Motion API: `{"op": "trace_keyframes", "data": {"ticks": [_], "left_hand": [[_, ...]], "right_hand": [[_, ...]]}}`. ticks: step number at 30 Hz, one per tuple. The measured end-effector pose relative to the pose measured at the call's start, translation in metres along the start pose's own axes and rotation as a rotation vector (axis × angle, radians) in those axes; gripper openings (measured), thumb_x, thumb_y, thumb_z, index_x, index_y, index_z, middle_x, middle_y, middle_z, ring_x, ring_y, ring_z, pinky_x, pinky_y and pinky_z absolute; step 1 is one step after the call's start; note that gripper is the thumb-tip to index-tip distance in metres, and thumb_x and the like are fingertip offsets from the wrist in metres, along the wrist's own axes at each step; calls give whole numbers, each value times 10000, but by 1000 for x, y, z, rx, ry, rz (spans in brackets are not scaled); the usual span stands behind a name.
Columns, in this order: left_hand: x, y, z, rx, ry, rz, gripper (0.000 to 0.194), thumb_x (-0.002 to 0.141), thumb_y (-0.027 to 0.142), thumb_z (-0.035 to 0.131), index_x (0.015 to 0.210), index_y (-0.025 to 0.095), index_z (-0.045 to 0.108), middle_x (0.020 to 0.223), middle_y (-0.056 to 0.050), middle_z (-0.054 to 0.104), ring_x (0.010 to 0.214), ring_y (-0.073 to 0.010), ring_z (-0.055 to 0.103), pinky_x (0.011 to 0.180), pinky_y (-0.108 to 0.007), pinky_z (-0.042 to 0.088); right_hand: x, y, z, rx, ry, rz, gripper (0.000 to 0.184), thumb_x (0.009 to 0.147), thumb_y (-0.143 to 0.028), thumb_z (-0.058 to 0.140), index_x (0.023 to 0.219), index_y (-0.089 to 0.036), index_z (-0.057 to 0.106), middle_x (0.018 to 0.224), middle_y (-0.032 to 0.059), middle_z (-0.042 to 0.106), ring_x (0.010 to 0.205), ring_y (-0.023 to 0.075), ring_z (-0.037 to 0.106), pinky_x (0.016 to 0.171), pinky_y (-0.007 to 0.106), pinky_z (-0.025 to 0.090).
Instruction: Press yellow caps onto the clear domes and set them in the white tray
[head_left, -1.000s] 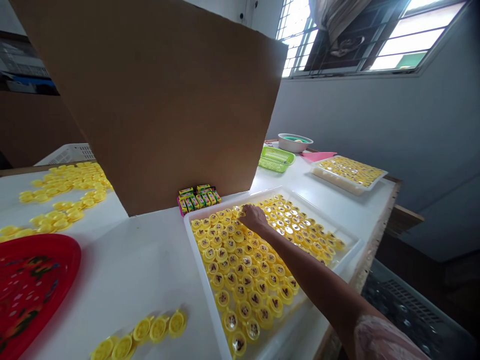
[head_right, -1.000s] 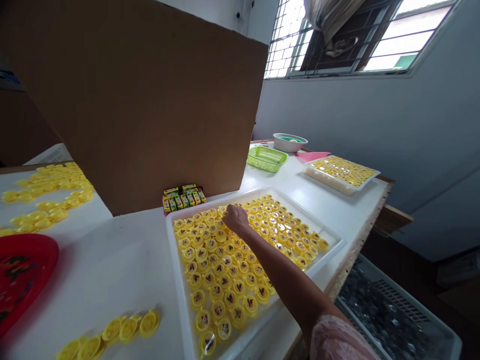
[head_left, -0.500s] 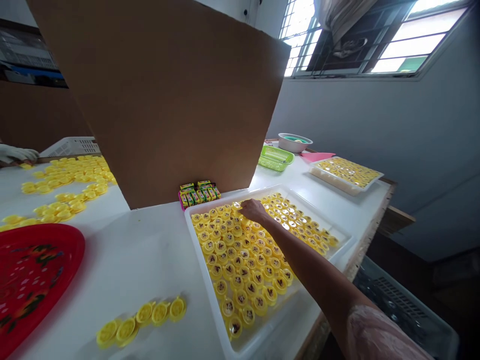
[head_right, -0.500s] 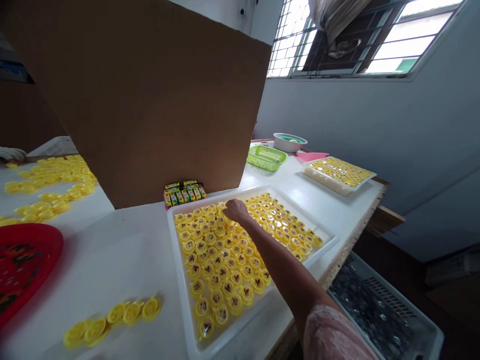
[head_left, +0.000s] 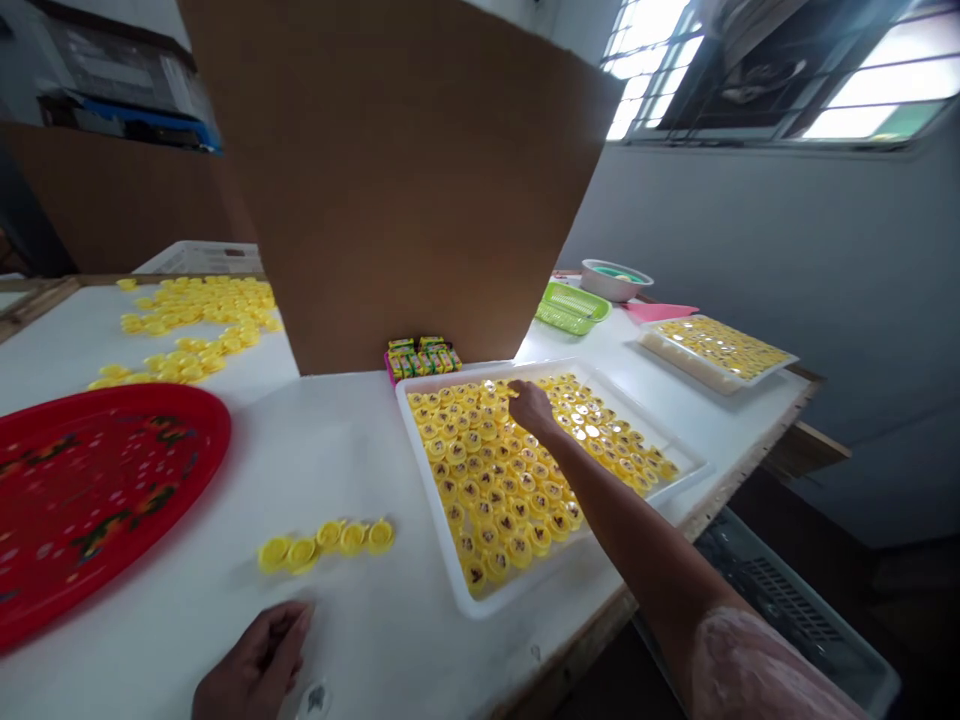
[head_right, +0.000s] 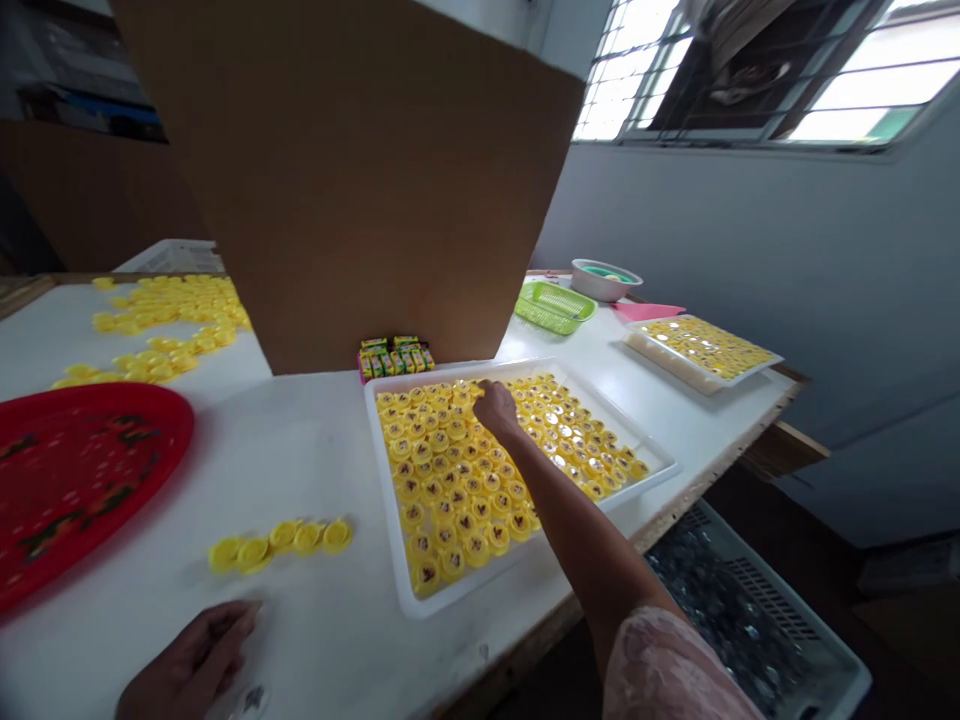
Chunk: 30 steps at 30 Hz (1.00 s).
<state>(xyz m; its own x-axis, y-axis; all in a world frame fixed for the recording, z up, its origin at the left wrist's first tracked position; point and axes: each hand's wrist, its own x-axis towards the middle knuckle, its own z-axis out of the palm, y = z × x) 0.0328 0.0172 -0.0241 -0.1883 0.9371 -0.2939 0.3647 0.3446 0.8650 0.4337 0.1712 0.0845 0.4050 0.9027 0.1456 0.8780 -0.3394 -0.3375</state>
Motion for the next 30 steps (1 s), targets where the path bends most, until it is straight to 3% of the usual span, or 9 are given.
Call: {"op": "trace_keyframes", "data": {"ticks": [3, 5, 7, 9, 12, 18, 23, 27, 30], "left_hand": [[-4, 6, -2, -23, -55, 57, 453, 672, 593, 597, 899, 202, 596, 692, 4, 625, 582, -164, 574, 571, -255, 508], [-4, 7, -2, -68, -68, 96, 384, 729, 541, 570, 906, 201, 593, 679, 13, 605, 559, -146, 547, 546, -240, 484], [-4, 8, -2, -76, -74, 122, 318, 762, 486, 559, 894, 199, 593, 663, 20, 589, 555, -135, 535, 537, -229, 466], [-3, 10, -2, -87, -74, 129, 281, 770, 454, 559, 880, 197, 591, 665, 22, 582, 548, -128, 529, 517, -221, 451], [-2, 13, -4, -123, -89, 121, 260, 768, 429, 565, 866, 189, 588, 646, 24, 571, 519, -118, 513, 487, -212, 430], [0, 18, -7, -217, -118, 76, 262, 721, 411, 601, 822, 169, 591, 676, 5, 593, 515, -111, 527, 488, -212, 430], [-5, 22, -18, -176, -99, 91, 255, 711, 403, 592, 811, 168, 597, 653, 3, 594, 516, -127, 544, 501, -235, 445], [-11, 27, -32, 19, -88, 157, 227, 747, 373, 552, 844, 180, 621, 687, -8, 625, 559, -144, 576, 552, -254, 445], [-15, 29, -41, 184, -78, 207, 198, 772, 340, 524, 862, 201, 634, 701, -2, 641, 602, -152, 586, 584, -257, 423]], "right_hand": [[-46, -30, -8, 72, 67, -180, 357, 863, -179, 442, 1203, -151, 547, 1225, 112, 556, 1044, 218, 571, 906, 327, 440], [-91, -55, -11, 246, 177, -476, 306, 858, -192, 464, 1142, -168, 575, 1164, 97, 585, 1023, 211, 577, 889, 328, 455], [-140, -79, -8, 407, 141, -707, 261, 860, -155, 458, 1079, -202, 592, 1087, 72, 617, 1010, 189, 579, 868, 309, 470], [-183, -99, 2, 456, -1, -809, 238, 868, -120, 442, 1015, -212, 605, 1020, 63, 633, 954, 166, 592, 819, 274, 485], [-216, -116, 32, 368, -151, -754, 217, 874, -108, 441, 1003, -194, 593, 1012, 71, 631, 934, 172, 592, 808, 277, 488], [-216, -122, 78, 46, -217, -658, 194, 864, -127, 482, 1043, -153, 552, 1135, 146, 575, 1040, 254, 536, 856, 372, 471], [-233, -121, 82, 97, -252, -613, 177, 874, -132, 467, 1017, -170, 565, 1179, 133, 558, 1021, 237, 561, 830, 356, 484], [-258, -123, 77, 338, -282, -647, 315, 871, -155, 480, 1182, -195, 505, 1207, 104, 545, 1007, 202, 579, 810, 321, 498], [-278, -124, 70, 445, -263, -680, 288, 890, -175, 465, 1173, -203, 516, 1140, 93, 576, 997, 191, 576, 833, 317, 488]]}}
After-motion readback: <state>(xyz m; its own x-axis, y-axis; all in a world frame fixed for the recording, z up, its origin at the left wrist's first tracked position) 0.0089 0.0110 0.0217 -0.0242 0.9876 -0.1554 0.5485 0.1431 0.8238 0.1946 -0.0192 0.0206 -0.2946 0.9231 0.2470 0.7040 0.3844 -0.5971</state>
